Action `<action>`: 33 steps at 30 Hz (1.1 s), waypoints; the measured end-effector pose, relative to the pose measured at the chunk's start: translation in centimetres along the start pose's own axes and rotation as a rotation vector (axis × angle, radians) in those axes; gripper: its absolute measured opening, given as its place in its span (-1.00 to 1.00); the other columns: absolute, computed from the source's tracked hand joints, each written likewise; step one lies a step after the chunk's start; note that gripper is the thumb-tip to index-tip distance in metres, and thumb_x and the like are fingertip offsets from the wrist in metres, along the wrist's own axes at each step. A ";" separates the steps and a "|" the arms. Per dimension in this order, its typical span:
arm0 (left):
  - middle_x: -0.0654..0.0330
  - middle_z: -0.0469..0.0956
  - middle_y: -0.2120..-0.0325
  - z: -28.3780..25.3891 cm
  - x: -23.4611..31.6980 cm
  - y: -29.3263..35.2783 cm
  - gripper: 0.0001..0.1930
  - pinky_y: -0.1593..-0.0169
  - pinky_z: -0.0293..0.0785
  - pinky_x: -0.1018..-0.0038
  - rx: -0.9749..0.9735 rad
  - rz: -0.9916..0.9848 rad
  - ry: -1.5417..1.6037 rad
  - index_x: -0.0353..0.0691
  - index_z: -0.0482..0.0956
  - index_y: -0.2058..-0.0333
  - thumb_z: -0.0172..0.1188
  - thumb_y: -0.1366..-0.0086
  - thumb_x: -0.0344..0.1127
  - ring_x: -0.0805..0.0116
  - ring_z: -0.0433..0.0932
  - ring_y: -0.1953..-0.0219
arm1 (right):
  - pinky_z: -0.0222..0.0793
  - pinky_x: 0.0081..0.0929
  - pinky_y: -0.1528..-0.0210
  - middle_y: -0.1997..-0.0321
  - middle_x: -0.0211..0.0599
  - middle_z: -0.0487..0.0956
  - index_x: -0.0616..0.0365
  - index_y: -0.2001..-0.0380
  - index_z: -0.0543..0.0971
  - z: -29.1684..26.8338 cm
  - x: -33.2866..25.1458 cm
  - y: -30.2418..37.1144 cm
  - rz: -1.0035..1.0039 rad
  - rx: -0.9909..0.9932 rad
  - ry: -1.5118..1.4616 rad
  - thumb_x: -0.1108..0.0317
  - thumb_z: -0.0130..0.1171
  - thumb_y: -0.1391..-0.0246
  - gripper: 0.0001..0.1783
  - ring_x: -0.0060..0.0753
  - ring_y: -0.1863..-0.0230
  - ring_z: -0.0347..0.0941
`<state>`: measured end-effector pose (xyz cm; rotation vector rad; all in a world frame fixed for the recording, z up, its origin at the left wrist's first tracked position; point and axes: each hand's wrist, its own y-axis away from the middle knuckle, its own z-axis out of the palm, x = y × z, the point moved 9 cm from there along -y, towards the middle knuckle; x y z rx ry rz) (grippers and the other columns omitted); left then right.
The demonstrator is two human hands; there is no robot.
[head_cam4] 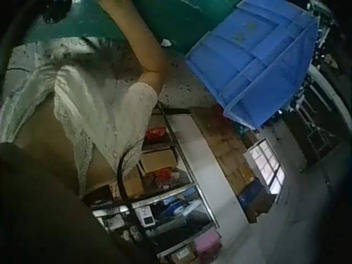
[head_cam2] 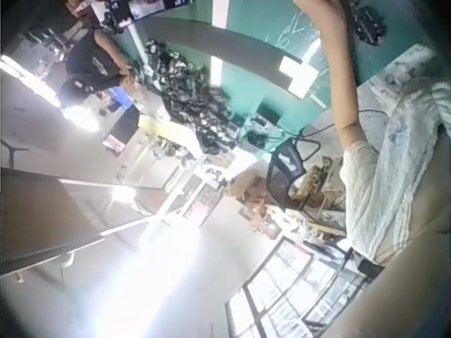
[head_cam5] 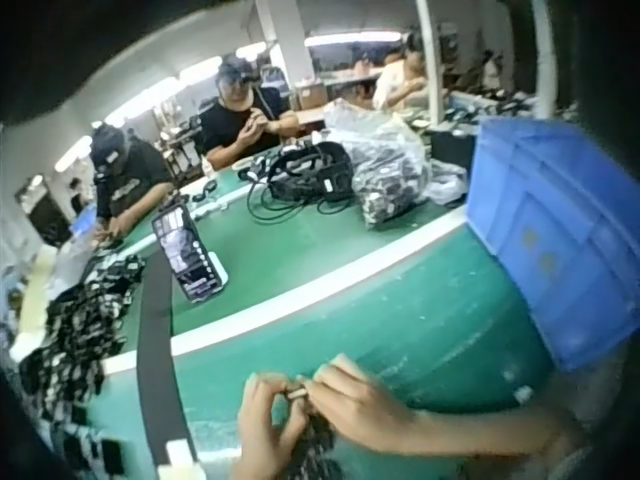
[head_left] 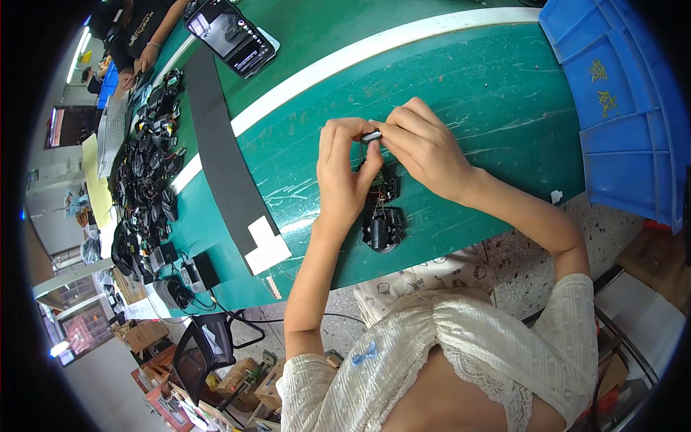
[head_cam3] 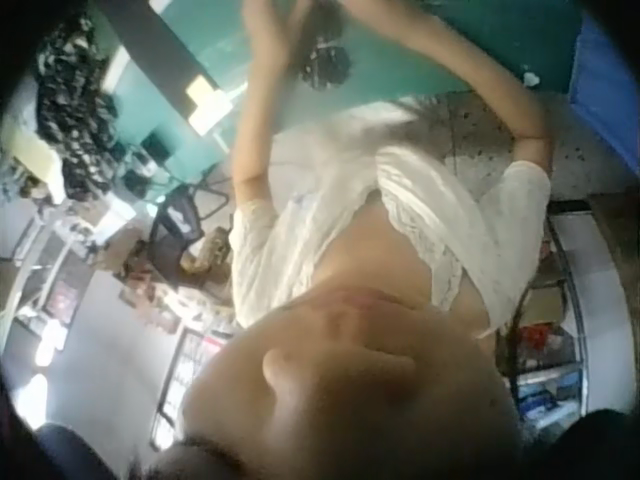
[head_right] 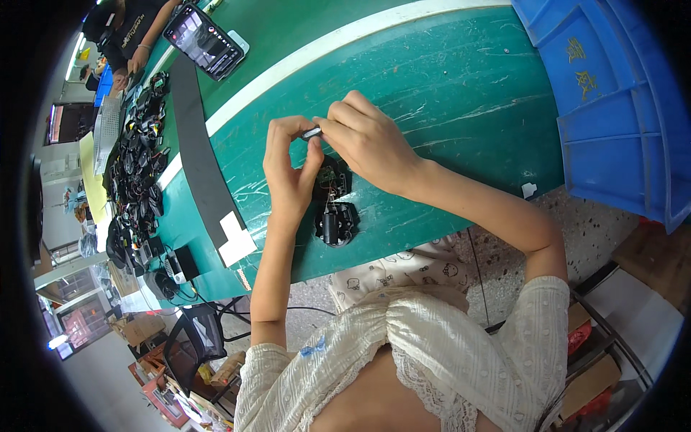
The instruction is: The person assembles small electronic devices at a workbench. They pick up a black plastic housing, insert a circuit board, connect a battery pack, and secure the casing. The person repeats this process for multiple units, handling components by hand.
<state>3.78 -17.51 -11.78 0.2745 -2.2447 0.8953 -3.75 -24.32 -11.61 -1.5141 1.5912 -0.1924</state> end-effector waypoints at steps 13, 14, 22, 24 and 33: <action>0.06 0.44 0.39 0.4 -2.3 0.1 -0.79 0.28 0.44 0.44 -0.127 -0.171 0.303 -0.35 0.46 0.23 0.15 -0.11 -0.49 0.24 0.50 0.38 | 0.29 -0.38 0.19 0.28 -0.21 0.38 0.23 0.11 0.40 1.5 2.2 -0.1 0.272 -0.200 -0.312 0.43 0.12 0.03 -0.64 -0.22 0.22 0.33; 0.07 0.47 0.37 0.1 -2.1 -0.1 -0.78 0.23 0.47 0.45 -0.161 -0.149 0.251 -0.33 0.48 0.21 0.14 -0.12 -0.49 0.24 0.53 0.33 | 0.32 -0.41 0.25 0.31 -0.22 0.40 0.23 0.16 0.41 1.9 2.2 -0.2 0.275 -0.274 -0.297 0.41 0.15 0.02 -0.68 -0.32 0.29 0.38; 0.09 0.51 0.37 -0.3 -3.2 0.2 -0.82 0.18 0.46 0.50 -0.154 -0.281 0.342 -0.36 0.50 0.24 0.13 -0.14 -0.51 0.35 0.52 0.31 | 0.32 -0.53 0.37 0.38 -0.29 0.43 0.26 0.25 0.43 2.3 3.7 0.1 0.422 -0.383 -0.419 0.41 0.15 0.01 -0.76 -0.51 0.43 0.39; 0.11 0.52 0.36 -0.3 -2.9 0.1 -0.82 0.18 0.45 0.50 -0.184 -0.233 0.303 -0.34 0.50 0.23 0.10 -0.17 -0.50 0.36 0.51 0.30 | 0.32 -0.55 0.35 0.38 -0.30 0.44 0.26 0.26 0.44 2.0 4.1 0.1 0.454 -0.406 -0.384 0.42 0.13 -0.01 -0.78 -0.53 0.42 0.39; 0.05 0.52 0.30 -1.4 -4.4 0.1 -0.77 0.17 0.46 0.45 -0.113 -0.321 0.188 -0.34 0.42 0.16 0.05 -0.23 -0.39 0.24 0.54 0.24 | 0.31 -0.62 0.25 0.34 -0.37 0.48 0.28 0.24 0.42 1.1 6.1 0.0 0.596 -0.125 -0.880 0.45 0.03 -0.10 -0.84 -0.58 0.31 0.39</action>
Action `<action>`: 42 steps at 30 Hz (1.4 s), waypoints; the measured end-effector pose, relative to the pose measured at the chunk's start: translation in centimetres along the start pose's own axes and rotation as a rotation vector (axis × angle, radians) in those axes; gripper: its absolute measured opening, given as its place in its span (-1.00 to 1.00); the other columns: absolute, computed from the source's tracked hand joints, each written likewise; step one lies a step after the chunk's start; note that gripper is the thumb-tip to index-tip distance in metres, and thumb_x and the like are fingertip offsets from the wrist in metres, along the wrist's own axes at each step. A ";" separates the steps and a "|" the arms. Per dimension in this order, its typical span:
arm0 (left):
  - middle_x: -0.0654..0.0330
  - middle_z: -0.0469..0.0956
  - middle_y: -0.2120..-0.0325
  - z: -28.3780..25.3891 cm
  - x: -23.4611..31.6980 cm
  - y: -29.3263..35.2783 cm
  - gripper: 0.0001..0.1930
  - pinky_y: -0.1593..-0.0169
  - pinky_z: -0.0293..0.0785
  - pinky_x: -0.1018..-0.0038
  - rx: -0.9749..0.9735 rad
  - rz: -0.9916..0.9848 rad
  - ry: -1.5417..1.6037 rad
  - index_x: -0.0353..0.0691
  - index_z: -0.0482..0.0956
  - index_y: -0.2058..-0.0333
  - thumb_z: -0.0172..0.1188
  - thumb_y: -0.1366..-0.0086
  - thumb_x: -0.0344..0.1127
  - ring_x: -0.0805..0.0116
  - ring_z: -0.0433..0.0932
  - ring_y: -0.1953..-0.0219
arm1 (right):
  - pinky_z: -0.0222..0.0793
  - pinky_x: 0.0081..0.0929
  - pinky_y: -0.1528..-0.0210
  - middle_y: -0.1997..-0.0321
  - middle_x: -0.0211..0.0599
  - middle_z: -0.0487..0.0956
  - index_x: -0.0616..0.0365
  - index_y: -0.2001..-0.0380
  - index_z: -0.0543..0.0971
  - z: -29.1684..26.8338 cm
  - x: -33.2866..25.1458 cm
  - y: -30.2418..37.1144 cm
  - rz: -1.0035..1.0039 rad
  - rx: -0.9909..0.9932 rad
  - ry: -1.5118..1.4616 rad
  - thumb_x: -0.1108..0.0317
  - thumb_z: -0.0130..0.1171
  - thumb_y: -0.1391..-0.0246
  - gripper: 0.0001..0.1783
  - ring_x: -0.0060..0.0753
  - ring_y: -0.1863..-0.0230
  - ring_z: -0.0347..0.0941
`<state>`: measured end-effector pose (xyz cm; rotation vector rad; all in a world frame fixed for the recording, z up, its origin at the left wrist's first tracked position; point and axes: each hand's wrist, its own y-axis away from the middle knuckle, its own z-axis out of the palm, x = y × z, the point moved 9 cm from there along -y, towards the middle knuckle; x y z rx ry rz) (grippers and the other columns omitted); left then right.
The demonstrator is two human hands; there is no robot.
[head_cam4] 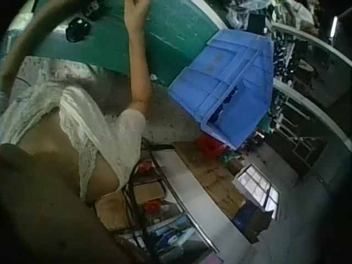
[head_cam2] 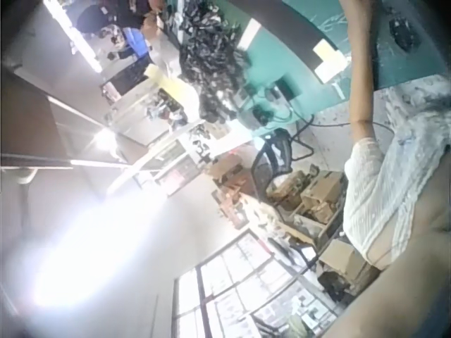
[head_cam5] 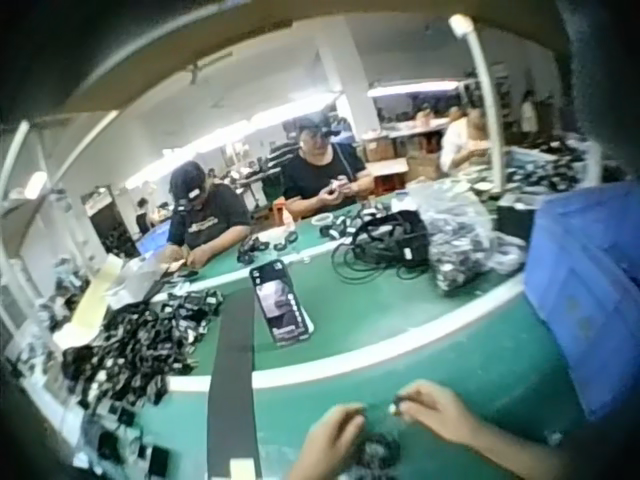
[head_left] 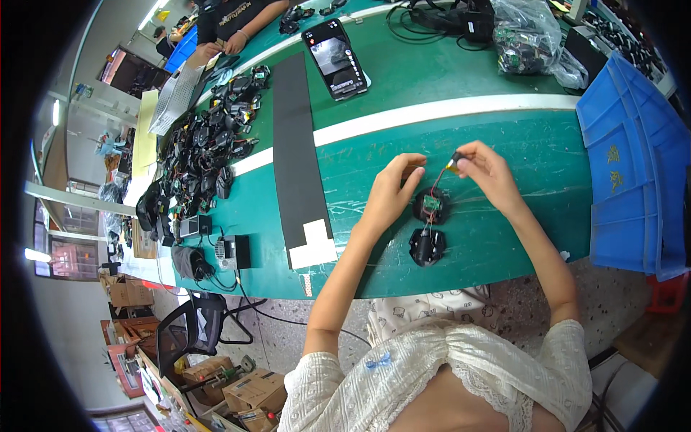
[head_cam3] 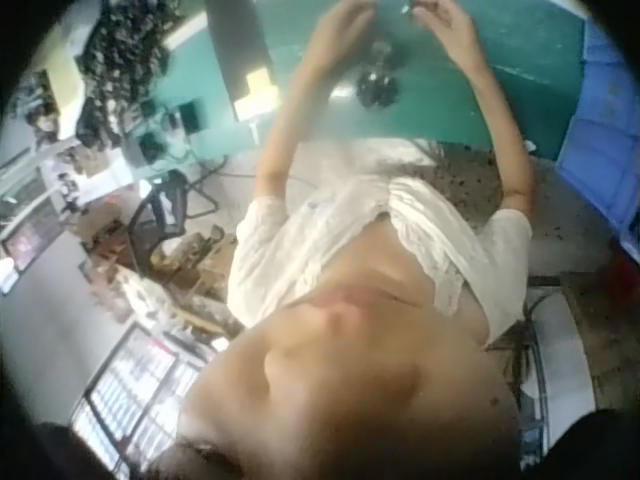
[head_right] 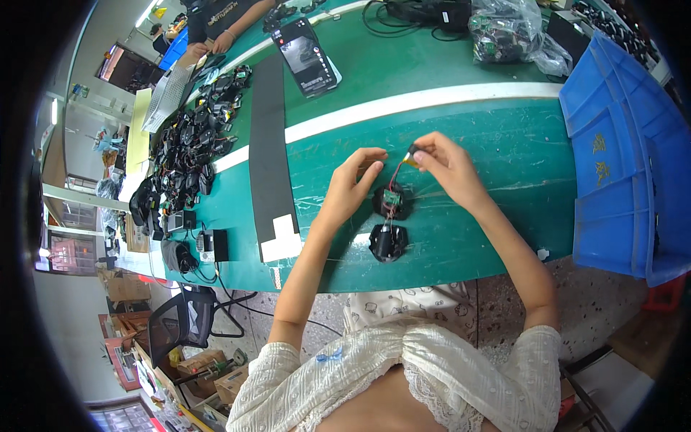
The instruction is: The person assembles small electronic devices at a workbench. They pick up a black plastic housing, insert a circuit board, connect a battery pack, and secure the casing. The person repeats this process for multiple units, handling components by hand.
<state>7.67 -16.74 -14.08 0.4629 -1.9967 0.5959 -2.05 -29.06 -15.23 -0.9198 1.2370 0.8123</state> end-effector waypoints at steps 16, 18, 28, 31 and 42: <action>0.34 0.41 0.52 3.3 -0.7 1.7 -0.80 0.40 0.32 0.67 -0.170 -0.223 0.225 -0.32 0.42 0.20 0.08 -0.24 -0.35 0.65 0.32 0.45 | 0.42 -0.57 0.19 0.23 -0.16 0.49 0.22 0.06 0.33 -1.8 -2.1 0.1 -0.062 0.074 -0.276 0.34 -0.09 -0.20 -0.72 -0.52 0.25 0.46; 0.34 0.38 0.54 2.9 -0.5 1.6 -0.84 0.41 0.31 0.65 -0.137 -0.220 0.207 -0.33 0.41 0.28 0.07 -0.24 -0.35 0.65 0.30 0.45 | 0.41 -0.59 0.21 0.23 -0.19 0.48 0.22 0.02 0.33 -1.7 -2.4 0.2 -0.079 0.081 -0.243 0.35 -0.09 -0.19 -0.69 -0.55 0.26 0.45; 0.07 0.50 0.39 3.4 -1.0 1.3 -0.85 0.41 0.43 0.61 -0.070 -0.300 0.528 -0.34 0.27 0.18 -0.13 -0.32 -0.41 0.45 0.51 0.42 | 0.38 -0.60 0.28 0.31 -0.24 0.50 0.29 0.03 0.34 -1.1 -3.8 0.5 -0.164 0.029 -0.059 0.40 -0.02 -0.14 -0.67 -0.54 0.33 0.44; -0.05 0.50 0.30 3.4 -0.8 1.3 -0.82 0.37 0.50 0.54 -0.053 -0.258 0.593 -0.34 0.19 0.11 -0.21 -0.34 -0.43 0.32 0.56 0.38 | 0.40 -0.60 0.30 0.34 -0.23 0.51 0.29 0.09 0.37 -0.9 -2.7 0.4 -0.111 0.030 -0.067 0.43 0.01 -0.12 -0.72 -0.53 0.35 0.45; -0.06 0.44 0.22 0.9 0.3 1.4 -0.65 0.36 0.56 0.52 0.211 -0.078 0.453 -0.27 0.06 -0.10 -0.28 -0.34 -0.47 0.32 0.56 0.36 | 0.38 -0.69 0.29 0.36 -0.37 0.50 0.27 0.17 0.43 0.2 -2.3 0.9 -0.002 -0.059 0.057 0.46 0.06 -0.08 -0.77 -0.64 0.38 0.43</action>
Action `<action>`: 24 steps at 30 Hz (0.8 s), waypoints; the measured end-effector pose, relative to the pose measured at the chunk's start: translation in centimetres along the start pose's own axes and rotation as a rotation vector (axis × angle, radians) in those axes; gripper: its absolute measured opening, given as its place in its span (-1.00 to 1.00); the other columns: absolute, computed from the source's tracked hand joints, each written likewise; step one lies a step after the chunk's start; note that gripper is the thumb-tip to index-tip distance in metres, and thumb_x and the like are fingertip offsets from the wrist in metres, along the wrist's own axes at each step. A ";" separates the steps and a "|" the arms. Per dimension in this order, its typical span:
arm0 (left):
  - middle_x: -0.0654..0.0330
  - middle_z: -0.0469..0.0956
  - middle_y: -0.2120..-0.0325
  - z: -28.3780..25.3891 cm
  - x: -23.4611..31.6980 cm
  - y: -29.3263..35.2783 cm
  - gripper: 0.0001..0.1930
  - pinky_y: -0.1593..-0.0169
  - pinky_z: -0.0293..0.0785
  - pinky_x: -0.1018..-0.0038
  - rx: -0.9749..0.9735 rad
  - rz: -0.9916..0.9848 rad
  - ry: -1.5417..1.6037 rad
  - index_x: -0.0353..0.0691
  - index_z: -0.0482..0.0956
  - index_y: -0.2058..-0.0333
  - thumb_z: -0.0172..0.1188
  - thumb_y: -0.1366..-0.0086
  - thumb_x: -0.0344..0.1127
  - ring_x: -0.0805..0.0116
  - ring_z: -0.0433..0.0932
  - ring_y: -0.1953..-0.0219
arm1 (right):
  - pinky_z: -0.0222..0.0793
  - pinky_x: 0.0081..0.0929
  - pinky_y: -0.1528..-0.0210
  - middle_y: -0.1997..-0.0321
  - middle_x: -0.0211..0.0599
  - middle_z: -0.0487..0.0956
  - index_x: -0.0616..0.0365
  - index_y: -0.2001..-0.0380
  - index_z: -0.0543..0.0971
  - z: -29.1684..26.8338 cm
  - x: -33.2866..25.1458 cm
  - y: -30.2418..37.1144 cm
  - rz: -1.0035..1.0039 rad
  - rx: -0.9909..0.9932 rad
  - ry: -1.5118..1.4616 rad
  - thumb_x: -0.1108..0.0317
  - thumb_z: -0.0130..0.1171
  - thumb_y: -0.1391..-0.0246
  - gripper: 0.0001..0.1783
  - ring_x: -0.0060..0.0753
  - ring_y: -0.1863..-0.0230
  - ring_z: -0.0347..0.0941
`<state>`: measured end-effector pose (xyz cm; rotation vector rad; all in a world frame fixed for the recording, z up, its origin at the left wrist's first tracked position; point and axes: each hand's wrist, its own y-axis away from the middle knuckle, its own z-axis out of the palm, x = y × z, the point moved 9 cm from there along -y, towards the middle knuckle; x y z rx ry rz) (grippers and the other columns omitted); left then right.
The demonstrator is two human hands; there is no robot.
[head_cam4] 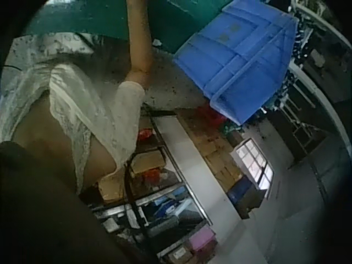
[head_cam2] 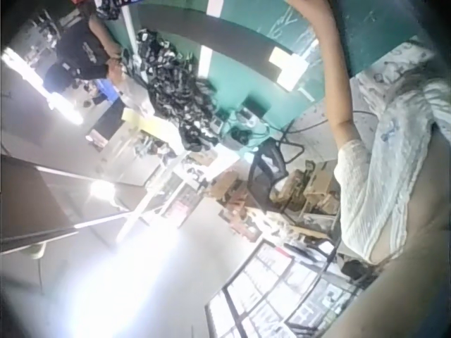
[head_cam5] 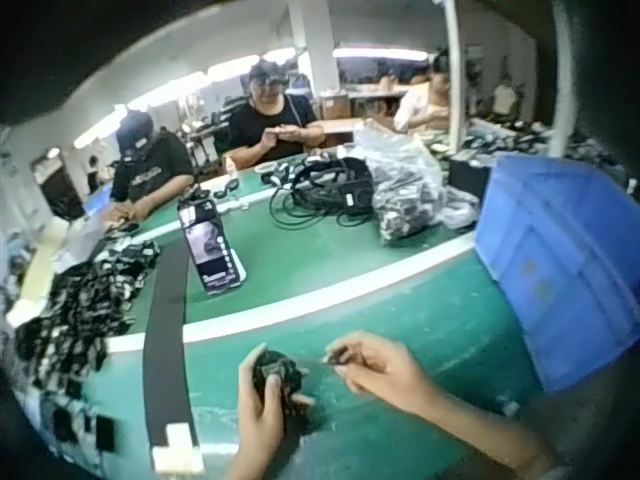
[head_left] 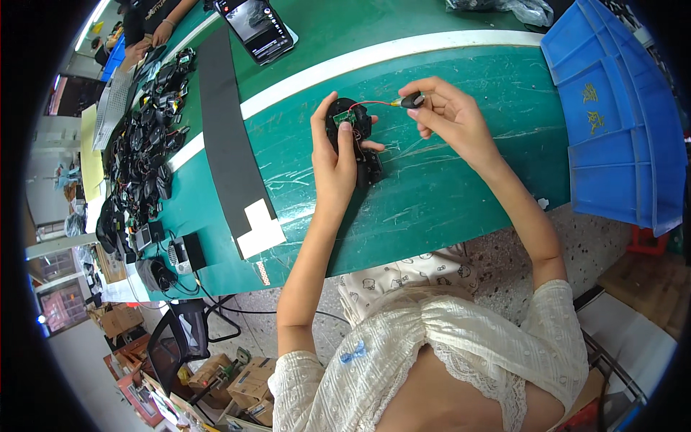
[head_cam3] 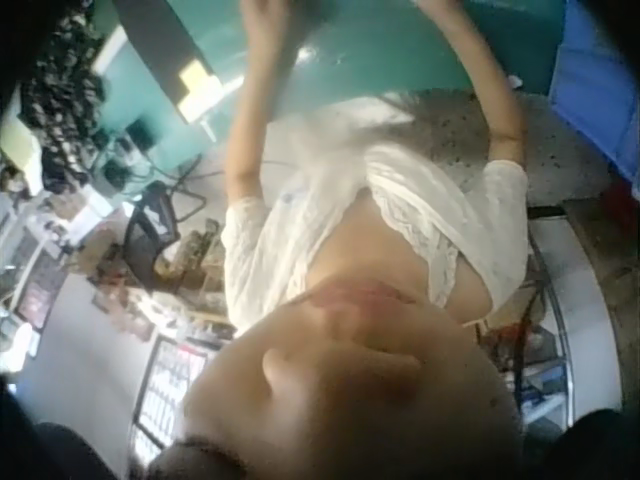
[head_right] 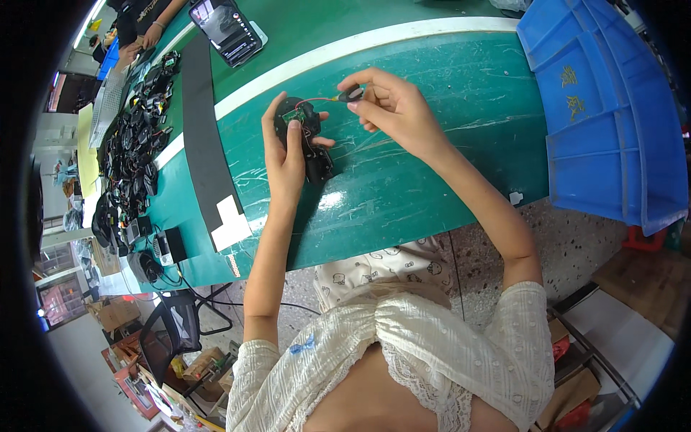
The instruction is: The person assembles small electronic devices at a workbench. They pick up a black plastic housing, insert a circuit board, connect a battery pack, and secure the casing. The person repeats this process for multiple units, handling components by hand.
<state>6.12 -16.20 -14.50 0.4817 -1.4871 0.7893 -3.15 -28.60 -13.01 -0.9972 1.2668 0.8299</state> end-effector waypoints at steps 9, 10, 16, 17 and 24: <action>-0.07 0.41 0.20 -0.3 0.0 0.1 -0.66 0.31 0.60 0.47 0.010 0.038 0.051 -0.26 0.03 -0.08 -0.31 -0.34 -0.49 0.26 0.51 0.20 | 0.39 -0.57 0.15 0.24 -0.25 0.48 0.30 0.07 0.38 2.1 1.0 0.2 0.071 -0.178 -0.136 0.49 0.01 -0.10 -0.70 -0.53 0.22 0.42; -0.08 0.41 0.20 -0.3 -0.1 0.0 -0.66 0.31 0.59 0.47 0.014 0.035 0.059 -0.26 0.02 -0.08 -0.31 -0.34 -0.49 0.26 0.51 0.19 | 0.40 -0.56 0.15 0.23 -0.25 0.48 0.29 0.06 0.37 2.3 1.1 0.3 0.070 -0.192 -0.117 0.48 0.01 -0.10 -0.70 -0.52 0.21 0.42; -0.17 0.39 0.14 -0.3 -0.6 0.2 -0.68 0.24 0.54 0.50 0.032 0.033 0.068 -0.23 0.01 -0.06 -0.27 -0.35 -0.44 0.24 0.52 0.22 | 0.38 -0.56 0.18 0.24 -0.32 0.43 0.28 0.09 0.38 3.3 1.6 0.8 0.055 -0.199 0.000 0.48 0.04 -0.08 -0.70 -0.56 0.21 0.38; -0.18 0.39 0.13 -0.2 -0.7 0.3 -0.69 0.23 0.53 0.51 0.024 0.022 0.059 -0.22 0.01 -0.05 -0.28 -0.35 -0.44 0.26 0.52 0.23 | 0.40 -0.54 0.20 0.27 -0.33 0.44 0.26 0.11 0.40 3.2 1.6 0.8 0.013 -0.177 0.069 0.46 0.06 -0.08 -0.72 -0.54 0.22 0.40; -0.20 0.36 0.07 -0.2 -1.2 0.5 -0.67 0.19 0.48 0.52 0.025 -0.050 0.163 -0.15 -0.06 -0.01 -0.27 -0.31 -0.48 0.29 0.51 0.24 | 0.41 -0.46 0.25 0.31 -0.27 0.45 0.18 0.23 0.47 3.4 -0.8 1.1 -0.173 -0.108 0.507 0.42 0.11 -0.01 -0.78 -0.35 0.30 0.46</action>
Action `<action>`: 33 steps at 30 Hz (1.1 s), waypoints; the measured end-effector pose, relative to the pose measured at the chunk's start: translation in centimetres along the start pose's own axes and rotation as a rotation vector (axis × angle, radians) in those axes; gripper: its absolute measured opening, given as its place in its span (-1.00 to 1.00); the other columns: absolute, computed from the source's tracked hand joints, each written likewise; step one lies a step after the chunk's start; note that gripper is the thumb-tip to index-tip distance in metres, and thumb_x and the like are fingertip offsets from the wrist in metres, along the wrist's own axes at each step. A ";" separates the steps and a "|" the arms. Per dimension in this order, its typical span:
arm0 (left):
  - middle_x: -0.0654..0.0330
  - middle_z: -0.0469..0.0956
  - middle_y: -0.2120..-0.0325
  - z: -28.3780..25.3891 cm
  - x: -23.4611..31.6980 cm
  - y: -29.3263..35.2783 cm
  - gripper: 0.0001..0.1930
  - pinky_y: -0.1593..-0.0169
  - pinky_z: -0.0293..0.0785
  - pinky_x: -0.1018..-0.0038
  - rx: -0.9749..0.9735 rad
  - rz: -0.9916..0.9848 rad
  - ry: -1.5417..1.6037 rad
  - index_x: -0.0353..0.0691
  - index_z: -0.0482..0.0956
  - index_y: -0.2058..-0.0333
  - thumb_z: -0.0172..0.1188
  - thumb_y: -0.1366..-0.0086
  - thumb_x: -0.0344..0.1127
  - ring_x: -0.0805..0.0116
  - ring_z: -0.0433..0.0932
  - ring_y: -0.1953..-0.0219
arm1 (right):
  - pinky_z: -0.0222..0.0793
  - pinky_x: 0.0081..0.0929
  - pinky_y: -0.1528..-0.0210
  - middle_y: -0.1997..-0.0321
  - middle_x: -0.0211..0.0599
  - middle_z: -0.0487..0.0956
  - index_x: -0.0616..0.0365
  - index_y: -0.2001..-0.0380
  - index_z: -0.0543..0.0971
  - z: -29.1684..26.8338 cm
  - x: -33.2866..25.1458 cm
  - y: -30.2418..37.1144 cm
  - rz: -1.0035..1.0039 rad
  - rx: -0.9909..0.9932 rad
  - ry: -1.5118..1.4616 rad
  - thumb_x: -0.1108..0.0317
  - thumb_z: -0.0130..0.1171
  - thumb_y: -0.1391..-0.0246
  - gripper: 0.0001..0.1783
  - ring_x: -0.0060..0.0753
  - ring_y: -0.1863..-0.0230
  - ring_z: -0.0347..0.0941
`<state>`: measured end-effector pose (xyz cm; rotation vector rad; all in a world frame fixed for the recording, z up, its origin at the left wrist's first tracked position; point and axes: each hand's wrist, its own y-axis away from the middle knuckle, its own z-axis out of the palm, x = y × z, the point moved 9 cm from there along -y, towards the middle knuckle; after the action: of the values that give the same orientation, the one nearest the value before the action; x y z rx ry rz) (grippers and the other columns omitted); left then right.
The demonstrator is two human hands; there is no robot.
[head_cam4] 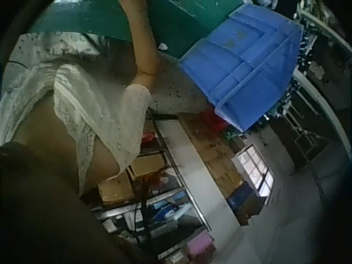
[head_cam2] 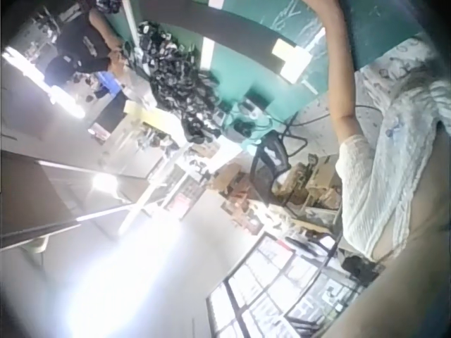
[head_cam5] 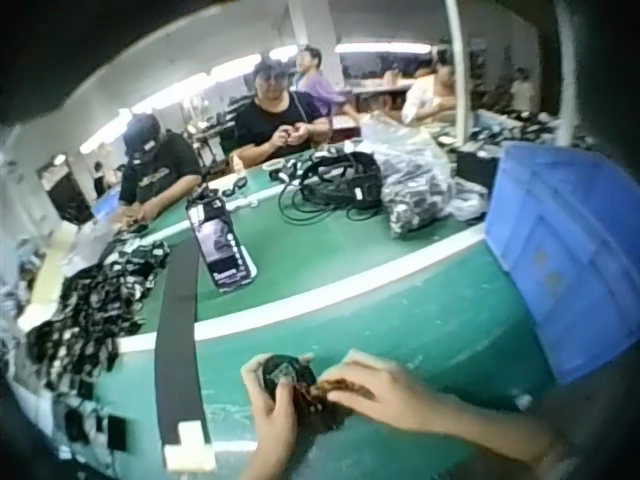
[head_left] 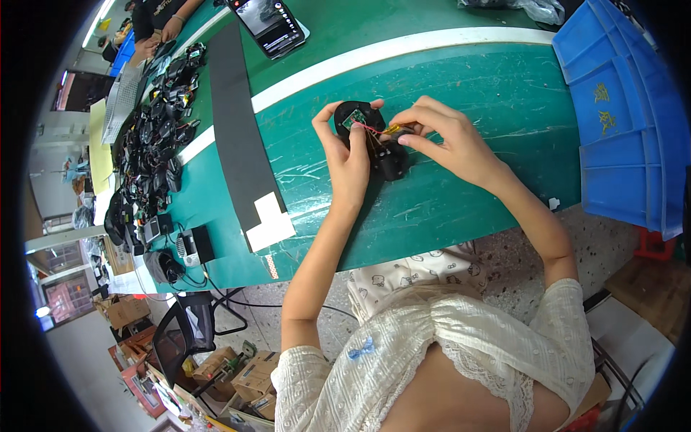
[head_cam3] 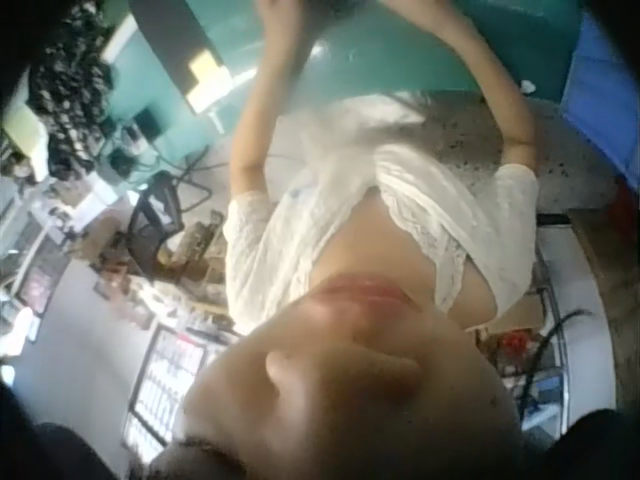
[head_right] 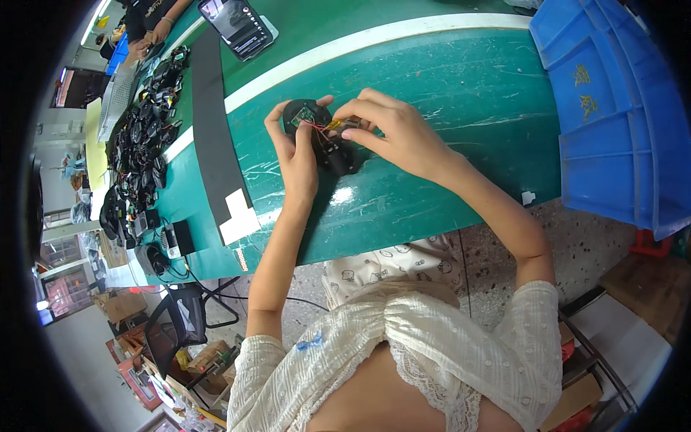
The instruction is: The person assembles small electronic devices at a workbench. They pick up a black plastic housing, insert a circuit board, connect a battery pack, and secure the casing. The person repeats this process for multiple units, handling components by hand.
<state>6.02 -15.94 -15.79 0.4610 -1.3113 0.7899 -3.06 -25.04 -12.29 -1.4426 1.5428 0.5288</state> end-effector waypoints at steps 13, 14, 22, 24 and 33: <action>0.20 0.32 0.25 0.7 -1.5 0.7 -0.56 0.49 0.29 0.70 -0.033 -0.088 -0.098 0.00 0.02 -0.09 -0.10 -0.29 -0.44 0.58 0.35 0.40 | 0.41 -0.46 0.28 0.32 -0.26 0.46 0.23 0.28 0.48 -0.9 0.3 -0.1 -0.055 0.309 -0.051 0.45 0.15 0.03 -0.80 -0.35 0.32 0.50; 0.19 0.31 0.22 0.8 -1.4 0.8 -0.56 0.48 0.29 0.70 -0.039 -0.083 -0.105 0.00 0.02 -0.09 -0.09 -0.28 -0.45 0.58 0.35 0.38 | 0.41 -0.47 0.28 0.33 -0.25 0.46 0.23 0.28 0.48 -0.8 0.5 -0.1 -0.041 0.297 -0.038 0.45 0.15 0.03 -0.80 -0.36 0.34 0.49; 0.09 0.24 0.13 1.4 -0.6 1.1 -0.50 0.24 0.34 0.59 -0.071 0.067 -0.210 -0.14 -0.06 -0.09 -0.08 -0.24 -0.55 0.46 0.34 0.22 | 0.33 -0.44 0.34 0.42 -0.28 0.45 0.22 0.31 0.49 -0.9 0.0 0.2 -0.066 0.366 0.112 0.43 0.16 0.05 -0.81 -0.37 0.39 0.42; 0.02 0.22 0.11 2.0 -0.1 1.3 -0.49 -0.01 0.29 0.45 -0.100 0.057 -0.179 -0.25 -0.11 -0.08 -0.11 -0.22 -0.60 0.32 0.30 0.05 | 0.32 -0.43 0.36 0.44 -0.29 0.44 0.20 0.31 0.49 -1.0 -0.5 0.3 -0.101 0.387 0.200 0.42 0.16 0.05 -0.82 -0.34 0.40 0.39; -0.11 0.22 -0.03 3.2 0.6 1.5 -0.50 -0.12 0.21 0.40 -0.209 0.236 -0.164 -0.25 -0.15 -0.08 -0.19 -0.22 -0.64 0.24 0.30 -0.03 | 0.31 -0.38 0.36 0.43 -0.27 0.46 0.20 0.35 0.47 -0.6 -1.6 0.4 -0.147 0.380 0.325 0.44 0.15 0.05 -0.85 -0.24 0.37 0.38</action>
<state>2.80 -17.02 -14.74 0.2092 -1.6030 0.8110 -3.83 -24.55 -10.76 -1.3715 1.6609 -0.0930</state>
